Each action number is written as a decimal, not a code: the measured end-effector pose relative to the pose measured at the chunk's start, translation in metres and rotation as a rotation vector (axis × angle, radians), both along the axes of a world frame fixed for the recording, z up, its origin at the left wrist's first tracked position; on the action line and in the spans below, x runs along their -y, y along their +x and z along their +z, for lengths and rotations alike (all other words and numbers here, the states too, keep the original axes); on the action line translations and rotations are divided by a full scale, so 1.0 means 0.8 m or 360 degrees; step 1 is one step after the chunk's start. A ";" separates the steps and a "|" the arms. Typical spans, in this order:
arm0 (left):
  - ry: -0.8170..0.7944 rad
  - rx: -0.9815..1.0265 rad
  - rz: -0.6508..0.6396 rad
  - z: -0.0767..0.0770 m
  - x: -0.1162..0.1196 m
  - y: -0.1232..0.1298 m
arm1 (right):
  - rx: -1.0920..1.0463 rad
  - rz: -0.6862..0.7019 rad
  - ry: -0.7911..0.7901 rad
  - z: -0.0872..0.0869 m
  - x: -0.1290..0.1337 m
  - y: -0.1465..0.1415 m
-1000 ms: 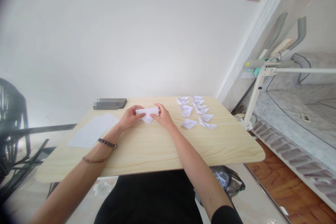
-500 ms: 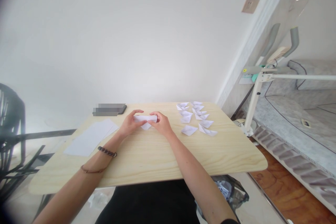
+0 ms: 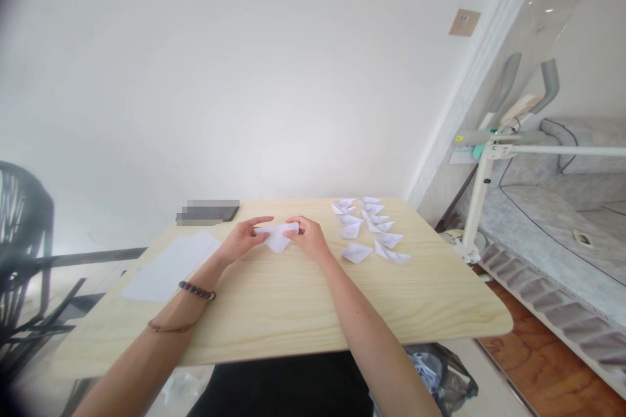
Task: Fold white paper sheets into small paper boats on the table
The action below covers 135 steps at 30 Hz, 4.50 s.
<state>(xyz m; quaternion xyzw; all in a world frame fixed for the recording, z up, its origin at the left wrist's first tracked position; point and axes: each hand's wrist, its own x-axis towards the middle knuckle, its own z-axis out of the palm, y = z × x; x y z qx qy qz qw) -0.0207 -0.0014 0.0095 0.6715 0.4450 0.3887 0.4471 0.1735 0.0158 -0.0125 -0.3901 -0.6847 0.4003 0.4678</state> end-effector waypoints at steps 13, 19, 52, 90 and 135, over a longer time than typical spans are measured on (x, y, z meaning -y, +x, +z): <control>0.0015 -0.0029 0.0171 -0.012 -0.005 0.001 | -0.0073 -0.0051 -0.0061 -0.003 0.002 -0.004; -0.0026 -0.0024 0.0137 -0.012 -0.005 -0.001 | -0.0088 -0.0029 -0.0080 -0.002 0.001 -0.001; -0.0122 0.0116 0.0119 -0.009 -0.008 -0.007 | -0.0126 0.0155 -0.0254 -0.009 -0.008 0.004; -0.0025 0.0014 0.0269 -0.014 -0.007 0.004 | 0.0033 0.0302 -0.0223 -0.004 -0.003 0.007; -0.0032 0.0036 0.0304 -0.014 -0.006 0.004 | -0.0093 0.0215 -0.0313 -0.001 0.004 0.002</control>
